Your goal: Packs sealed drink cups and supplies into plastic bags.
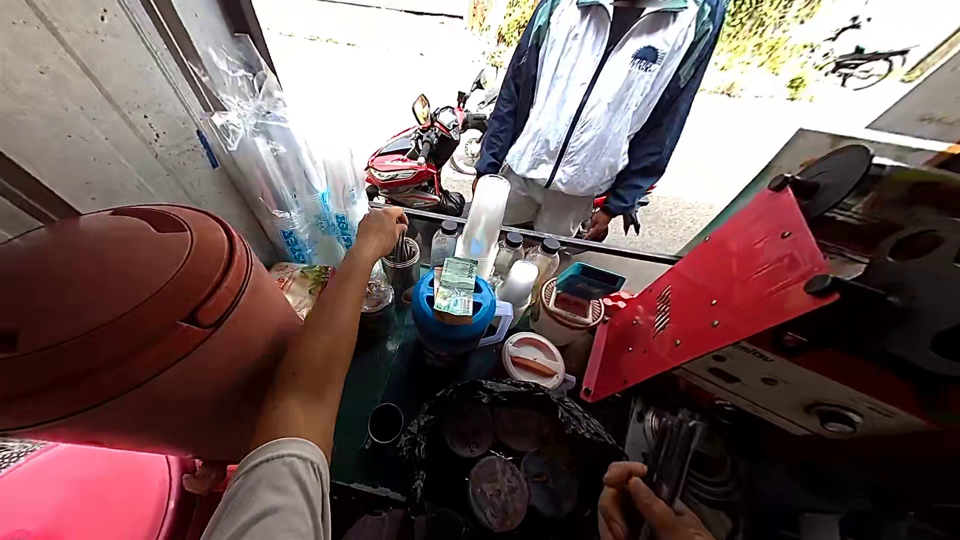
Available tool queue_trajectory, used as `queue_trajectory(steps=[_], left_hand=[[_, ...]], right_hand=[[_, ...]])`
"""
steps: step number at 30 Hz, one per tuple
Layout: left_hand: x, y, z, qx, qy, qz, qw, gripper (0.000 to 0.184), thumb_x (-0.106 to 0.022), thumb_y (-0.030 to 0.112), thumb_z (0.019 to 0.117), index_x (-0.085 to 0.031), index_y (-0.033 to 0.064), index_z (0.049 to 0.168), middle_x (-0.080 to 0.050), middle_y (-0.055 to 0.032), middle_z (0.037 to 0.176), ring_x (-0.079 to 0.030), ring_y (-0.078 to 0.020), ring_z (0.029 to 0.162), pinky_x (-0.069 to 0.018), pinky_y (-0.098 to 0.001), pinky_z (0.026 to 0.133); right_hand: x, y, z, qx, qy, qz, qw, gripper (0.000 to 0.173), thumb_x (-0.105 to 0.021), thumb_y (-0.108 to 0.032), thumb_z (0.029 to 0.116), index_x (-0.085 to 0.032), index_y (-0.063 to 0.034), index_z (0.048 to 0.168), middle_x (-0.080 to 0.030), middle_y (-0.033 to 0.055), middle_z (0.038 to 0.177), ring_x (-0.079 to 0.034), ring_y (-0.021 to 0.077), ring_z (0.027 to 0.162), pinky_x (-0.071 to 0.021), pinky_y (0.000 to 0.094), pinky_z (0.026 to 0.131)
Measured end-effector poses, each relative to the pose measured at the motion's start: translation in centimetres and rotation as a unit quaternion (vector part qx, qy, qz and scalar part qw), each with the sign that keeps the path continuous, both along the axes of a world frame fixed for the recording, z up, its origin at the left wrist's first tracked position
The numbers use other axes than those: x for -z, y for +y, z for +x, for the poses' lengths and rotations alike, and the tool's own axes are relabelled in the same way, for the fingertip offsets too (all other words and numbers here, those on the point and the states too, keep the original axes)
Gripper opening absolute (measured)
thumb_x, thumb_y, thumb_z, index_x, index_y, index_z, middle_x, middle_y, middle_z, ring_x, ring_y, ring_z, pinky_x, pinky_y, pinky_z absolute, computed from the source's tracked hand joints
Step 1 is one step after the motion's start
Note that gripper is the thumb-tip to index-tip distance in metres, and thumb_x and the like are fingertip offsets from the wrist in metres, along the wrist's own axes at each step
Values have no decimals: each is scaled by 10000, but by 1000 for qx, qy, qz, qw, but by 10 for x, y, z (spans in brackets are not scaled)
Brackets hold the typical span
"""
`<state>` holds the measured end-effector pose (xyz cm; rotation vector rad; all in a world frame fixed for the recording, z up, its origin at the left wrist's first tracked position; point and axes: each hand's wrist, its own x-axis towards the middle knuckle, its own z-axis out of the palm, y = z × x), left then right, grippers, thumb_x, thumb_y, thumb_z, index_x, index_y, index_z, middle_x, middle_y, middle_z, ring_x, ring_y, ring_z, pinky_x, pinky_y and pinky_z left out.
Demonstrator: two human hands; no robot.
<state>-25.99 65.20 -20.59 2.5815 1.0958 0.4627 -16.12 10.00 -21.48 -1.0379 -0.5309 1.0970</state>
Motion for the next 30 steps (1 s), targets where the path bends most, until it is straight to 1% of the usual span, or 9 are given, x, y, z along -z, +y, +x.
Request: queue_trajectory(steps=[5, 10, 15, 17, 20, 23, 25, 27, 30], left_hand=[[-140, -113, -51, 39, -129, 113, 984, 299, -492, 159, 1075, -637, -41, 1244, -654, -257, 1207, -669, -380, 1102, -540, -569, 968], [-195, -268, -116, 258, -188, 12, 948, 149, -609, 213, 1020, -692, 107, 1085, -737, 43, 930, -707, -24, 733, -625, -220, 631], [-152, -318, -106, 358, -131, 52, 923, 154, -607, 192, 1016, -739, 120, 1051, -729, 28, 912, -668, -33, 786, -555, -232, 738], [-130, -325, -102, 356, -135, 34, 924, 172, -593, 177, 1024, -736, 90, 1062, -729, -11, 924, -675, -63, 799, -561, -260, 777], [-110, -331, -106, 292, -189, -37, 937, 244, -631, 184, 1011, -688, 56, 1211, -730, -38, 999, -703, -81, 851, -599, -265, 771], [-80, -340, -136, 118, -185, -23, 975, 498, -654, 355, 1002, -570, 62, 1396, -697, -127, 1154, -707, -217, 1001, -604, -412, 867], [-40, -358, -161, -11, -137, -60, 989, 734, -678, 518, 949, -505, -25, 1411, -651, -270, 1140, -679, -403, 963, -562, -602, 833], [7, -376, -173, -71, -107, -161, 979, 887, -709, 583, 901, -383, -4, 1480, -675, -273, 1061, -693, -432, 899, -565, -644, 787], [45, -396, -179, -66, -168, -299, 937, 766, -754, 202, 887, -338, 82, 1519, -700, -214, 1059, -707, -342, 898, -588, -557, 795]], right_hand=[[-36, 75, 7, -59, -159, 42, 985, 426, -379, -234, 1102, -582, 26, 1372, -725, 171, 1190, -714, 285, 1088, -590, 451, 978], [-57, 102, -7, -102, -114, 101, 983, 438, -391, -200, 1085, -556, -25, 1451, -597, 124, 1457, -571, 259, 1345, -475, 436, 1128], [-59, 83, -49, -302, 13, 149, 941, 504, -415, -409, 1100, -546, -55, 1433, -746, 159, 1115, -752, 258, 984, -628, 406, 884], [-48, 74, -70, -310, 18, 166, 936, 426, -470, -398, 1090, -618, -86, 1340, -707, 43, 832, -704, 143, 693, -631, 321, 649], [-37, 71, -73, -230, -46, 150, 960, 139, -508, -229, 1078, -608, -144, 1123, -557, -71, 669, -562, 58, 550, -543, 248, 541], [-8, 80, -62, 16, -226, 106, 968, 257, -398, -254, 1105, -585, -123, 987, -571, -61, 711, -601, 70, 659, -580, 302, 678], [22, 94, -61, 127, -292, 86, 944, 329, -362, -242, 1089, -615, -93, 941, -640, -33, 853, -627, 64, 853, -549, 319, 841], [54, 108, -73, 155, -357, 42, 920, 354, -402, -285, 1083, -656, -62, 979, -648, 33, 963, -615, 104, 935, -521, 359, 871], [98, 116, -94, 61, -466, -19, 883, 344, -507, -347, 1077, -678, -49, 1097, -645, 102, 1005, -641, 193, 908, -553, 422, 826]])
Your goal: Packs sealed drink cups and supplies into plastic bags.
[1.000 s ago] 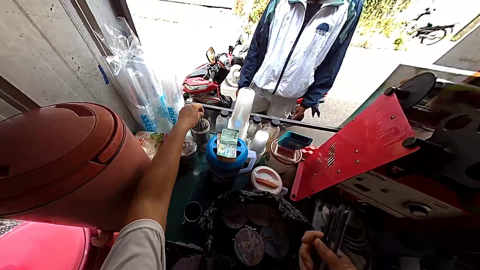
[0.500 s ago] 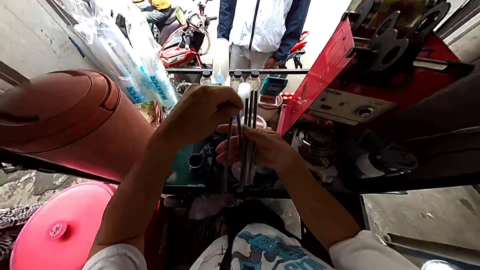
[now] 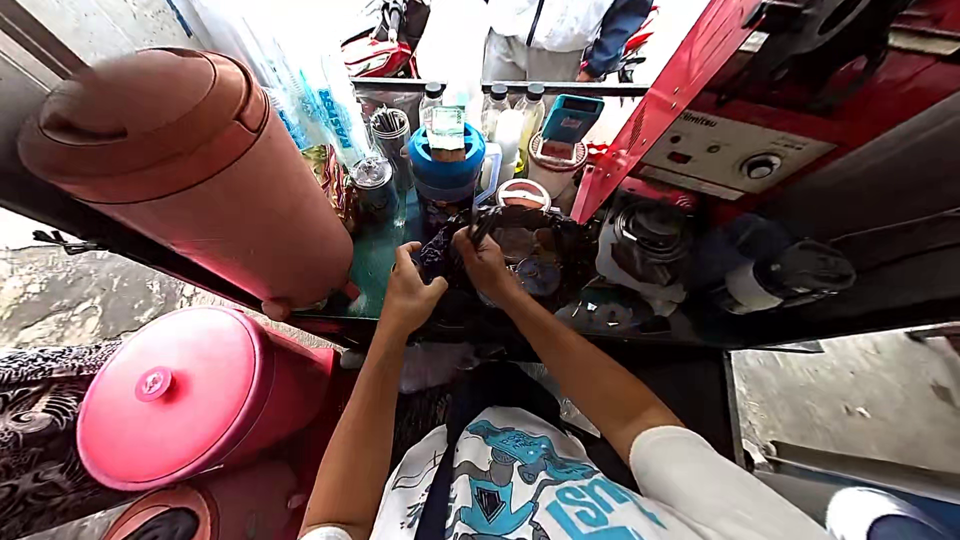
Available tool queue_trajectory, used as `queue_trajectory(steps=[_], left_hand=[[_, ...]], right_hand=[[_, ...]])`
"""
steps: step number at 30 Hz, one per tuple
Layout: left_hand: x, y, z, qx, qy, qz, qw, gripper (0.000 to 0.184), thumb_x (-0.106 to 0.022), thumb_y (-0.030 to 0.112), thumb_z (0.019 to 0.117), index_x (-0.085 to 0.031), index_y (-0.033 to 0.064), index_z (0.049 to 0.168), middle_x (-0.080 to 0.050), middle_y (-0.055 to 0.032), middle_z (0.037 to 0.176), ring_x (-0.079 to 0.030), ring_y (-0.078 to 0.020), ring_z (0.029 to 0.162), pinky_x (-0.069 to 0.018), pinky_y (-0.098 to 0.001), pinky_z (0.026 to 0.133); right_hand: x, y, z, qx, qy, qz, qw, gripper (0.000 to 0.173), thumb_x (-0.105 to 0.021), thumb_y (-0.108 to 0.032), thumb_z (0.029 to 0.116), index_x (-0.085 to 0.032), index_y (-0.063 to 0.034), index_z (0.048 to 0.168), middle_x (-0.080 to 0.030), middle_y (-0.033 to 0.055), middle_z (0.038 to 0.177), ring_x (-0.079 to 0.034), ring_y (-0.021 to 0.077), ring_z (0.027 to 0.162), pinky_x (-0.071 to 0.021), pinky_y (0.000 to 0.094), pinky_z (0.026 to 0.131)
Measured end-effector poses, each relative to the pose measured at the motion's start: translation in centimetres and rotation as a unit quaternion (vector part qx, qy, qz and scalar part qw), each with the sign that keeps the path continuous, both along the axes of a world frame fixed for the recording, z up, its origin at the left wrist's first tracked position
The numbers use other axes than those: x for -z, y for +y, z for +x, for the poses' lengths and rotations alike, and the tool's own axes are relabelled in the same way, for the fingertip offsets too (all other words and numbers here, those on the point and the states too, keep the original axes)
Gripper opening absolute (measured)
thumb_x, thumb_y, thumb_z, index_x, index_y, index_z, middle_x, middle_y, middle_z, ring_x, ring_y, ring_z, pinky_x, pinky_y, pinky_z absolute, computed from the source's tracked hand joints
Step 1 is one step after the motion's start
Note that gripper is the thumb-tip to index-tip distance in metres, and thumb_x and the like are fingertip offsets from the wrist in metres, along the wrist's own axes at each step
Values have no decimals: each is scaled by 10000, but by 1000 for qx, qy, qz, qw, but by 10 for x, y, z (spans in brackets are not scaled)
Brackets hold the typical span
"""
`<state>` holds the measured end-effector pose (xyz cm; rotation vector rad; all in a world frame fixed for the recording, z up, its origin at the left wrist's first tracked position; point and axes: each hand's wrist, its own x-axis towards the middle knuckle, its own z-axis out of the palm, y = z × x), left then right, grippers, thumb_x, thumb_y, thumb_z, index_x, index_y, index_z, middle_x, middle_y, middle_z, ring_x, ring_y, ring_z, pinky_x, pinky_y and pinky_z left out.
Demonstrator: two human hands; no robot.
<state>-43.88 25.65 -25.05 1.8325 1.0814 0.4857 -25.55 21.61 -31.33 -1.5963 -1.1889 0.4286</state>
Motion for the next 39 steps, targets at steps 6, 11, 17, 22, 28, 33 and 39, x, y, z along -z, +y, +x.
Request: queue_trajectory(steps=[6, 11, 17, 22, 28, 33, 39], left_hand=[[-16, -5, -2, -9, -171, -64, 983, 629, -639, 76, 982, -329, 110, 1529, -716, -148, 1141, -729, -224, 935, -610, -415, 819], [-27, -8, -6, -3, -163, -21, 986, 469, -612, 100, 1012, -458, 105, 1454, -732, -106, 960, -722, -178, 731, -625, -360, 696], [-64, -10, -6, 24, -190, 62, 979, 407, -623, 100, 1006, -521, 87, 1400, -725, -76, 944, -716, -146, 744, -621, -326, 702], [-98, 3, 42, 160, -265, 9, 951, 387, -663, 37, 974, -554, 22, 1345, -746, -111, 1000, -747, -183, 812, -646, -347, 750], [-122, -2, 94, 204, -297, -95, 928, 364, -652, 43, 982, -570, 2, 1334, -753, -133, 1018, -744, -178, 866, -623, -321, 770], [-151, -8, 111, 258, -287, -48, 921, 363, -545, 104, 1045, -554, 55, 1404, -724, -94, 1089, -683, -98, 863, -559, -256, 758], [-159, 4, 126, 315, -223, 156, 909, 512, -499, 101, 1053, -445, 161, 1559, -728, -67, 1125, -677, -99, 829, -577, -301, 765]], right_hand=[[-24, -3, 10, -49, -85, -53, 994, 243, -599, -259, 1025, -705, -41, 1015, -693, 96, 870, -673, 201, 824, -549, 450, 795], [-45, -14, 24, -137, -148, -260, 944, 701, -890, -303, 798, -595, -33, 1374, -697, 222, 1187, -678, 384, 1101, -516, 613, 989], [-78, -93, 100, 239, -248, -276, 897, 822, -885, -286, 759, -518, 31, 1422, -527, 388, 1333, -495, 594, 1252, -407, 772, 956], [-86, -94, 136, 220, 209, -90, 949, 252, -450, -232, 1094, -608, -41, 1050, -638, 34, 808, -631, 122, 718, -565, 323, 686], [-158, -90, 129, -31, 245, -17, 969, 327, -582, -141, 966, -600, -110, 1292, -557, -67, 721, -447, 5, 507, -413, 162, 467], [-182, -76, 93, -78, -115, -132, 981, 845, -908, -391, 728, -518, -112, 1423, -718, 36, 1063, -681, 134, 876, -584, 388, 769], [-167, -63, 98, 46, -34, 34, 998, 277, -646, -99, 937, -675, -65, 1210, -740, -6, 983, -686, 34, 803, -595, 264, 745]])
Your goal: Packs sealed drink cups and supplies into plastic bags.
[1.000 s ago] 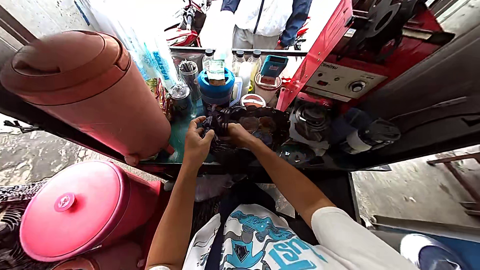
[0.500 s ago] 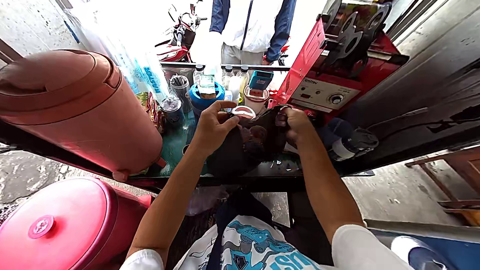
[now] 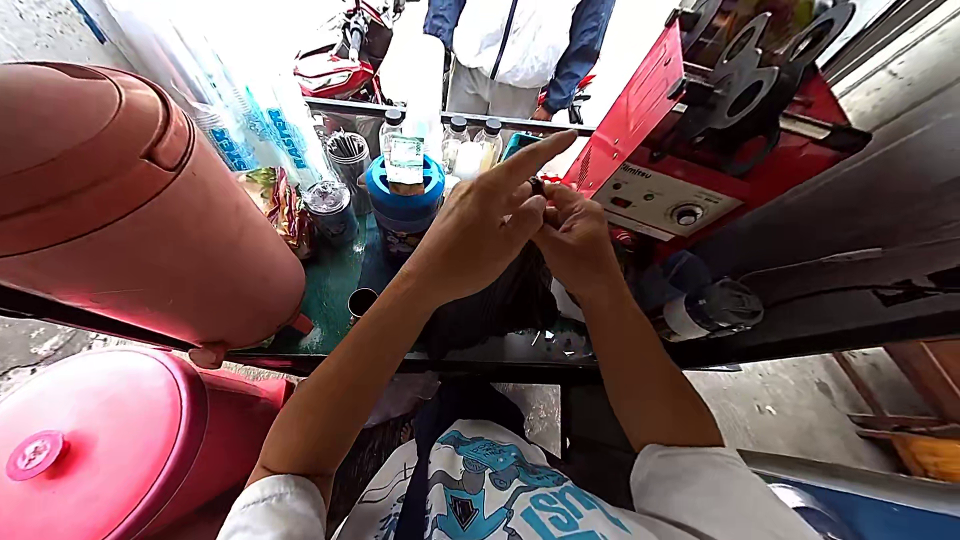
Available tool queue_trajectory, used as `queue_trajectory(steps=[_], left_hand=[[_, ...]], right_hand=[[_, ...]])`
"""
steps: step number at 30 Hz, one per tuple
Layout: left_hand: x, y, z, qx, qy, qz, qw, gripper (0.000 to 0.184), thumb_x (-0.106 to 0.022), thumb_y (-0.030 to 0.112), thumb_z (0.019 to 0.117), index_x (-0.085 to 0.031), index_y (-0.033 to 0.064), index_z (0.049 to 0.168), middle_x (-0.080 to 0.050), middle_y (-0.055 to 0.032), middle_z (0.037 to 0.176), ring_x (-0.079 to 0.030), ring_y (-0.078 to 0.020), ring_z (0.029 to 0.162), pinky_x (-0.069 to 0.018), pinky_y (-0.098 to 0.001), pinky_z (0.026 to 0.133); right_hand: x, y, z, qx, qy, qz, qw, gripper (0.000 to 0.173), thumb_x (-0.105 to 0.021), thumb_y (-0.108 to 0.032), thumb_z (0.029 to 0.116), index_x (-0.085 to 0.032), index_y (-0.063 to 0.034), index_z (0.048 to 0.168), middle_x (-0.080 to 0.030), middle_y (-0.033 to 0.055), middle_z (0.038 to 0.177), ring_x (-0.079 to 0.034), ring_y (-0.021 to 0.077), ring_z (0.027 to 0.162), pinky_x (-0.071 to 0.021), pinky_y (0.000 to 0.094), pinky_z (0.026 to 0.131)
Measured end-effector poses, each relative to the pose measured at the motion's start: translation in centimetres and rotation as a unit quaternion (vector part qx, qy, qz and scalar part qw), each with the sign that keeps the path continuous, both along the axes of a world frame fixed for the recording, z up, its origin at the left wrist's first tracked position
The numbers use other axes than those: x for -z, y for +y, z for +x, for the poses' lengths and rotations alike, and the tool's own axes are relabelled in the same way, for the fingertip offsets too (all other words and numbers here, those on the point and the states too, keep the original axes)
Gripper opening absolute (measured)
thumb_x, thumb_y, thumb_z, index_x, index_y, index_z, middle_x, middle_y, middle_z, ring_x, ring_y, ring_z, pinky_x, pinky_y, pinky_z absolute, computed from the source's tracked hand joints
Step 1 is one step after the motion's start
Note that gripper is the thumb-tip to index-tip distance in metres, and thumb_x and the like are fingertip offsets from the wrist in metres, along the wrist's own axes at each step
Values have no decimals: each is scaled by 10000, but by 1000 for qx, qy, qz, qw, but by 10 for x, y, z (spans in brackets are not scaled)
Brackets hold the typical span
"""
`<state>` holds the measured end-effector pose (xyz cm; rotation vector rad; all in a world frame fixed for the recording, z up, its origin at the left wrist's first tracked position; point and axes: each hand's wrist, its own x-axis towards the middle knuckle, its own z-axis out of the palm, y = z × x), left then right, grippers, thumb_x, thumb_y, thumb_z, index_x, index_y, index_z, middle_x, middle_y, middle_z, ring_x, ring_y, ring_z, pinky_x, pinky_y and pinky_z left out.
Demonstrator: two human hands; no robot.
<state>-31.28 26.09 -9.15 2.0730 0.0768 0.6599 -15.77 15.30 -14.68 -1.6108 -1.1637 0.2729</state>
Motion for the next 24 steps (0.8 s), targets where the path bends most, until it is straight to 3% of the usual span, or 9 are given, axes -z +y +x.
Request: queue_trajectory(steps=[2, 5, 8, 11, 13, 15, 18, 21, 24], left_hand=[[1, -1, 5, -2, -5, 41, 999, 562, -504, 78, 1046, -398, 176, 1589, -736, -42, 1053, -640, -78, 764, -551, -269, 721], [2, -8, 16, -36, -54, 114, 991, 615, -521, 29, 990, -408, 135, 1585, -705, 7, 829, -570, -98, 656, -511, -332, 708], [-4, -8, 23, -38, -85, 163, 982, 645, -506, 33, 983, -367, 145, 1604, -751, 22, 1095, -657, -86, 937, -431, -421, 1055], [-10, 3, 29, 0, -125, 177, 976, 559, -473, 63, 992, -451, 87, 1550, -741, -12, 1147, -670, -93, 1042, -342, -498, 1182], [-19, 13, 26, 22, -157, 170, 973, 468, -521, 87, 984, -573, 49, 1448, -748, -22, 1155, -694, -85, 1061, -350, -537, 1209], [-26, 24, 17, 31, -231, 157, 960, 307, -599, 37, 938, -735, -1, 1210, -776, -54, 1075, -727, -113, 1016, -385, -562, 1186], [-27, 43, -22, 25, -309, 124, 942, 187, -653, 71, 912, -772, -6, 1035, -778, -77, 1076, -695, -251, 1176, -338, -638, 1209], [34, 46, -72, -102, -277, 53, 954, 508, -729, 408, 930, -670, 55, 1290, -676, -99, 1349, -582, -304, 1335, -422, -568, 1181], [138, 19, -65, -236, -139, -238, 932, 997, -649, 644, 912, -275, 27, 1600, -306, -186, 1644, -399, -308, 1473, -470, -495, 1126]], right_hand=[[3, -5, -2, 11, 59, 62, 996, 305, -613, -35, 966, -637, -51, 1270, -737, 2, 1061, -697, 32, 856, -602, 235, 777], [0, -11, -13, 61, 22, 75, 995, 210, -599, -144, 1009, -634, -159, 1215, -669, -53, 815, -563, 4, 577, -476, 185, 494], [-7, 1, -16, 72, 76, 125, 987, 131, -575, -156, 1032, -698, -177, 1073, -656, -72, 825, -604, 10, 679, -511, 205, 574], [-28, 14, -21, 58, 236, 186, 952, 224, -489, -99, 1054, -701, -150, 1004, -694, -57, 849, -660, 30, 769, -574, 234, 702], [-45, 19, -25, 23, 308, 210, 927, 275, -436, -104, 1070, -691, -142, 976, -697, -46, 801, -664, 29, 707, -584, 217, 660], [-64, 24, -27, -11, 340, 219, 915, 295, -448, -134, 1075, -699, -128, 919, -662, -43, 708, -621, 28, 602, -561, 207, 582], [-100, 31, -17, -35, 363, 231, 902, 286, -376, -90, 1033, -599, -143, 863, -539, -66, 596, -521, 37, 485, -513, 210, 507], [-133, 42, 12, -58, 386, 288, 875, 350, -322, -107, 1064, -557, -151, 808, -540, -57, 572, -527, 35, 471, -493, 185, 477], [-139, 53, 83, -48, 210, 344, 914, 69, -557, -69, 981, -606, -90, 938, -646, 29, 761, -641, 139, 672, -586, 331, 656]])
